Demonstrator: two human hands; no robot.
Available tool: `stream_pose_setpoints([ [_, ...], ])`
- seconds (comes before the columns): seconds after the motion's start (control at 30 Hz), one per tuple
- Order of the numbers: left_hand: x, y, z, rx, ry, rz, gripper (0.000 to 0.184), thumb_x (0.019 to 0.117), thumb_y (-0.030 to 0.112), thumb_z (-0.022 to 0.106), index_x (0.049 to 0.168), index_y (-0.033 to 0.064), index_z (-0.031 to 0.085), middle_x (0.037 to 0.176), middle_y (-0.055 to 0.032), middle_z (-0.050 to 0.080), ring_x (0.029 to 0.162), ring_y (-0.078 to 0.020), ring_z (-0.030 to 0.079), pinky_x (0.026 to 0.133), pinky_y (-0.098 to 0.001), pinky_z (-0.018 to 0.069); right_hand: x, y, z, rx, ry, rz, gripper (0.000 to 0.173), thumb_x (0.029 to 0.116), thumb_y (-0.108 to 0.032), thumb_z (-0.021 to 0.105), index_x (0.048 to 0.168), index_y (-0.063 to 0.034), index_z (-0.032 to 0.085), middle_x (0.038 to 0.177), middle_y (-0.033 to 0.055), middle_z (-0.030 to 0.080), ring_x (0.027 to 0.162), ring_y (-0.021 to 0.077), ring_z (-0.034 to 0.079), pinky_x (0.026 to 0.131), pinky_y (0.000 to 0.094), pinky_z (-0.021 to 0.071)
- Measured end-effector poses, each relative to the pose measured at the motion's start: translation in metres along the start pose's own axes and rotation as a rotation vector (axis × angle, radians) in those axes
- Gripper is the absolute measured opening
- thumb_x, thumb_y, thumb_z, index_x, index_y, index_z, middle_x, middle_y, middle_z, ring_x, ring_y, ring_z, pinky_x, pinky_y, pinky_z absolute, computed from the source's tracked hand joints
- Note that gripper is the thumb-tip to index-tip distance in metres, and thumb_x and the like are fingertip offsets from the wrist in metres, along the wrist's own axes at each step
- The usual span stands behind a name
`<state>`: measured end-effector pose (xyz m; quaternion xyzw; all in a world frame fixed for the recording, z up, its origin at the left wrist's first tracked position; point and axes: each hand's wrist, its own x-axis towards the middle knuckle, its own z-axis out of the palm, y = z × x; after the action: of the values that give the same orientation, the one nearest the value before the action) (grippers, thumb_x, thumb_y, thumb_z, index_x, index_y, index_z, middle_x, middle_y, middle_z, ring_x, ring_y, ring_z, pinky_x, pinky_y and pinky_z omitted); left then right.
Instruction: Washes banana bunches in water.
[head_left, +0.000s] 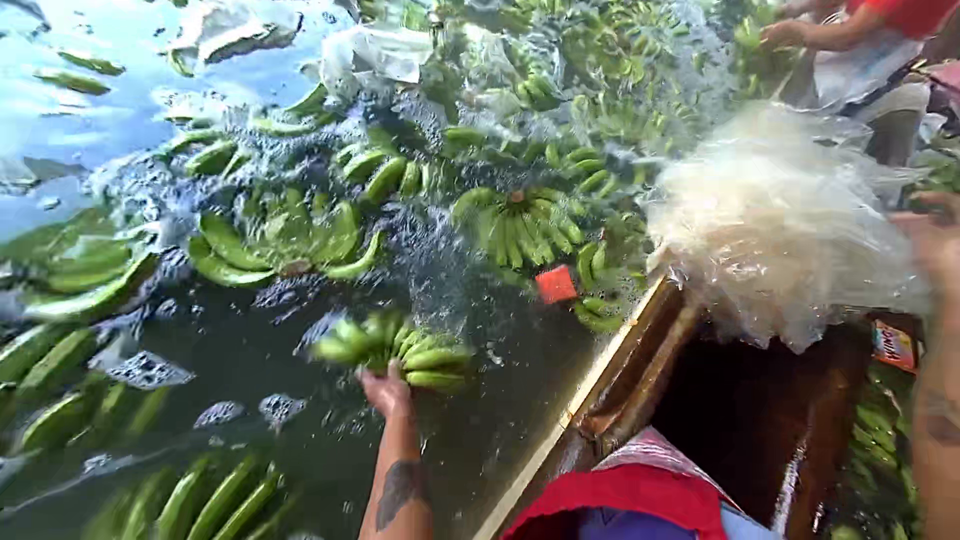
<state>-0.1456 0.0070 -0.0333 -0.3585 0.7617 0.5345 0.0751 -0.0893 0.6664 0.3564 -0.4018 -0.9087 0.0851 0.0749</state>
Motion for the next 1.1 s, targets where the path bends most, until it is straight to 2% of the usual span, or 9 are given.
stream_pose_setpoints([
  [0.1,-0.03,0.043,0.006,0.334,-0.128,0.109,0.066,0.1005,0.018,0.061,0.159,0.0048,0.034,0.14,-0.0298,0.057,0.13,-0.0478,0.055,0.108,-0.0657,0.0412,-0.048,-0.094,0.154,0.083,-0.522,-0.23,0.043,0.1006,-0.016,0.066,0.139,0.0003,0.057,0.12,0.0288,0.067,0.109,0.0428,0.066,0.098,0.0594,0.0499],
  [0.2,-0.048,0.035,0.012,0.586,-0.236,0.175,0.061,0.1015,0.022,0.063,0.158,0.0135,0.04,0.141,-0.0265,0.057,0.127,-0.0465,0.057,0.106,-0.0654,0.0442,-0.086,-0.134,0.327,0.024,-0.956,-0.28,0.075,0.0937,-0.054,0.07,0.152,-0.0129,0.048,0.124,0.0241,0.066,0.097,0.036,0.069,0.086,0.0569,0.0559],
  [0.37,-0.081,-0.05,-0.009,0.26,0.288,0.172,0.09,0.0861,0.03,0.079,0.154,-0.0064,0.034,0.155,-0.0341,0.037,0.147,-0.0471,0.033,0.123,-0.0572,0.0235,-0.14,-0.163,0.467,0.023,-0.828,-0.035,0.107,0.0812,-0.057,0.08,0.16,-0.0077,0.027,0.135,0.0301,0.06,0.121,0.046,0.061,0.103,0.0626,0.048],
  [0.5,-0.08,-0.07,-0.001,-0.555,0.247,-0.411,0.069,0.1066,0.031,0.054,0.163,0.0161,0.016,0.154,-0.0203,0.042,0.13,-0.0291,0.052,0.101,-0.0482,0.0505,-0.143,-0.145,0.504,0.178,-0.841,0.06,0.064,0.0935,-0.02,0.072,0.148,0.0022,0.046,0.131,0.0272,0.062,0.116,0.0371,0.063,0.099,0.0544,0.0512],
  [0.6,-0.054,-0.075,0.004,-0.766,0.06,-0.466,0.062,0.1101,0.032,0.044,0.162,0.0211,0.012,0.147,-0.019,0.049,0.123,-0.0294,0.059,0.096,-0.0503,0.054,-0.152,-0.124,0.47,0.593,-1.169,0.157,0.053,0.0948,-0.019,0.068,0.139,-0.0026,0.045,0.088,0.0074,0.06,0.059,0.0118,0.053,0.051,0.0298,0.0474],
  [0.73,-0.029,-0.059,0.035,-0.736,0.095,-0.499,0.049,0.109,0.035,0.046,0.147,0.0046,0.041,0.122,-0.0158,0.063,0.102,-0.0216,0.065,0.085,-0.0418,0.0574,-0.22,-0.157,0.382,0.87,-1.382,-0.019,0.091,0.0673,-0.017,0.079,0.147,-0.0007,0.039,0.118,0.0096,0.068,0.097,0.0155,0.07,0.082,0.0368,0.0618],
  [0.87,-0.033,-0.038,0.049,-0.583,0.094,-0.395,0.056,0.1066,0.029,0.055,0.153,0.0028,0.037,0.134,-0.0225,0.059,0.116,-0.0282,0.064,0.098,-0.0476,0.0552,-0.292,-0.222,0.408,0.48,-1.379,-0.657,0.085,0.0726,-0.015,0.085,0.149,-0.0043,0.051,0.145,0.0191,0.057,0.13,0.0305,0.058,0.111,0.0505,0.0479],
  [0.97,-0.046,-0.025,0.047,-0.569,0.139,-0.394,0.054,0.1032,0.018,0.061,0.149,-0.0002,0.04,0.134,-0.0228,0.059,0.116,-0.0281,0.063,0.097,-0.0468,0.0549,-0.29,-0.261,0.459,0.152,-1.174,-0.988,0.062,0.0852,-0.024,0.08,0.144,-0.0188,0.059,0.139,0.0212,0.06,0.117,0.0434,0.064,0.094,0.0669,0.0524],
  [1.1,-0.049,-0.036,0.044,-0.711,0.299,-0.379,0.061,0.1004,0.017,0.066,0.153,0.0046,0.036,0.139,-0.0225,0.056,0.12,-0.0308,0.062,0.099,-0.0492,0.0547,-0.262,-0.274,0.488,0.194,-0.905,-0.816,0.077,0.0795,-0.02,0.085,0.147,-0.0082,0.05,0.133,0.0307,0.059,0.109,0.0523,0.064,0.083,0.0721,0.053],
])
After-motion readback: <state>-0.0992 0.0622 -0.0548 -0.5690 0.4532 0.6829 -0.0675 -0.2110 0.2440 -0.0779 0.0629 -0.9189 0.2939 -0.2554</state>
